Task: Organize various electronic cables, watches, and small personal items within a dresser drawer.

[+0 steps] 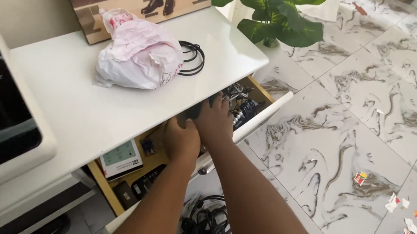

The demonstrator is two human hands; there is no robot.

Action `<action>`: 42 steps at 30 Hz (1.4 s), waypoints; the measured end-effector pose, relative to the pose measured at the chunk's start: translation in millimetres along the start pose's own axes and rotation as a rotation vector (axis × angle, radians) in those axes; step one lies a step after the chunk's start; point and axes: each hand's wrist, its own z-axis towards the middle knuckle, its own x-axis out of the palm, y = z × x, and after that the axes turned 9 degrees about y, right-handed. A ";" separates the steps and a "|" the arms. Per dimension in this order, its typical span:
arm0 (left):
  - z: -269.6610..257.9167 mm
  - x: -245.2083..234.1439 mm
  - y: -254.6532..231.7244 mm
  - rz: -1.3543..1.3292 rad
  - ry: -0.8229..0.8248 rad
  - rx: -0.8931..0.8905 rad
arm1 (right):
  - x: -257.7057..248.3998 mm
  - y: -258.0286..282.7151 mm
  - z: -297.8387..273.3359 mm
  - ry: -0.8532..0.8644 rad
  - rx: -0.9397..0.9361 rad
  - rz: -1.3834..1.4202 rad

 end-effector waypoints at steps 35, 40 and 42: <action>-1.3 -0.8 2.5 0.155 -0.152 -0.033 | -46.9 27.9 -35.0 0.201 -0.158 -0.310; -14.1 -7.0 -10.2 0.143 -0.028 -0.106 | -65.5 18.3 -64.7 0.049 -0.287 -0.272; -17.4 -5.8 -8.9 0.142 -0.024 -0.133 | -75.6 18.4 -76.1 -0.020 -0.341 -0.272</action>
